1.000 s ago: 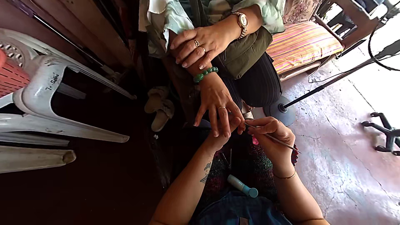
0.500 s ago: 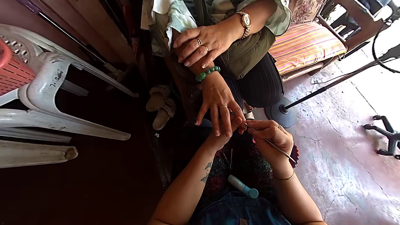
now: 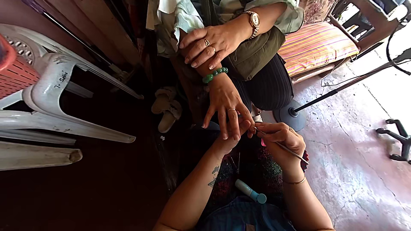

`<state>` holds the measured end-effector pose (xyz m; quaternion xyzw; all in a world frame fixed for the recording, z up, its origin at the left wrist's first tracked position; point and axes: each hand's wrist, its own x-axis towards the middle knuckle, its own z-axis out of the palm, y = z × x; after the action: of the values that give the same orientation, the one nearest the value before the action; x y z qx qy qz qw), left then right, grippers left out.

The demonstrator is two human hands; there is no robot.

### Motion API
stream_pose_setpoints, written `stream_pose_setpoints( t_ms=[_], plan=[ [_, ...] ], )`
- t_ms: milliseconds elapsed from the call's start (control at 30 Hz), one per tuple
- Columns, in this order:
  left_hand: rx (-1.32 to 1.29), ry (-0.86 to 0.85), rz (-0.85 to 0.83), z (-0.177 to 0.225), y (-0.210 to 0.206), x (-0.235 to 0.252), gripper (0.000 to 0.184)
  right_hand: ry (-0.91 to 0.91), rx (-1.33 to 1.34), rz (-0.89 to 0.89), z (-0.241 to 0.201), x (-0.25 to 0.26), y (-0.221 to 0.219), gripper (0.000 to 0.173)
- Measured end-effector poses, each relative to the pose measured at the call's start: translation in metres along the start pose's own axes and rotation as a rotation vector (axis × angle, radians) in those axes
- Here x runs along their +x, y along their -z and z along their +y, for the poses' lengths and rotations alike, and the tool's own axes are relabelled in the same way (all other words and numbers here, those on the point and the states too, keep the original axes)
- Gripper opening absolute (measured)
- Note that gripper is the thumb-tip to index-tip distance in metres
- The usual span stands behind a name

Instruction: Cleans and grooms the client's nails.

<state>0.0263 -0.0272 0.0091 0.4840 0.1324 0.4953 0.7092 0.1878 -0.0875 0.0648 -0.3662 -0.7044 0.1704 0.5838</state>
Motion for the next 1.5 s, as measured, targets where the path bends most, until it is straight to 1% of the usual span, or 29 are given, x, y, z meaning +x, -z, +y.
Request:
stream_pose_setpoints(
  t_ms=[67,167,300,400,533,633,700,767,833,967,1067,1167,1267,1400,1500],
  plan=[
    [0.005,0.002,-0.001,0.0,0.001,0.0,0.027,0.0,0.015,-0.022,0.0,0.0,0.003,0.014],
    [-0.005,-0.012,-0.006,0.002,-0.001,0.0,0.029,0.038,-0.037,0.007,0.002,0.001,-0.002,0.014],
    [-0.021,-0.021,-0.017,0.0,0.0,0.0,0.028,-0.011,0.044,-0.025,0.0,0.002,0.004,0.015],
    [-0.005,-0.007,-0.01,0.0,0.0,0.0,0.029,0.051,-0.038,-0.026,0.002,0.002,0.0,0.014],
    [-0.009,-0.015,-0.003,0.0,-0.001,0.0,0.025,-0.007,0.022,-0.042,-0.001,0.003,0.006,0.015],
    [-0.006,-0.002,-0.002,0.003,-0.002,0.001,0.024,0.016,-0.034,-0.037,-0.001,0.006,0.002,0.014],
    [-0.012,-0.006,-0.008,0.002,-0.003,0.001,0.026,-0.035,-0.001,-0.043,-0.002,0.008,0.004,0.014],
    [-0.007,-0.019,-0.026,0.001,-0.002,0.001,0.026,-0.176,0.15,-0.104,-0.005,0.013,0.016,0.017],
    [-0.009,-0.02,-0.03,0.001,-0.002,0.002,0.026,-0.252,0.251,-0.083,-0.005,0.014,0.019,0.021],
    [-0.003,-0.001,0.007,0.001,-0.003,0.001,0.022,-0.198,0.209,-0.003,-0.002,0.006,0.007,0.019],
    [0.002,0.0,-0.003,0.002,-0.002,0.0,0.023,-0.185,0.159,-0.028,-0.004,0.007,0.009,0.019],
    [-0.008,0.0,-0.018,0.004,-0.003,0.0,0.024,-0.145,0.108,-0.006,-0.003,0.008,0.005,0.016],
    [0.008,-0.001,-0.018,0.003,-0.002,0.0,0.024,-0.129,0.071,-0.053,-0.006,0.008,0.01,0.015],
    [-0.008,0.013,-0.011,0.004,-0.003,-0.001,0.021,-0.044,-0.062,-0.043,-0.008,0.008,0.003,0.012],
    [-0.004,0.006,-0.007,0.002,-0.002,0.0,0.022,-0.074,-0.034,-0.067,-0.009,0.008,0.008,0.013]
  ],
)
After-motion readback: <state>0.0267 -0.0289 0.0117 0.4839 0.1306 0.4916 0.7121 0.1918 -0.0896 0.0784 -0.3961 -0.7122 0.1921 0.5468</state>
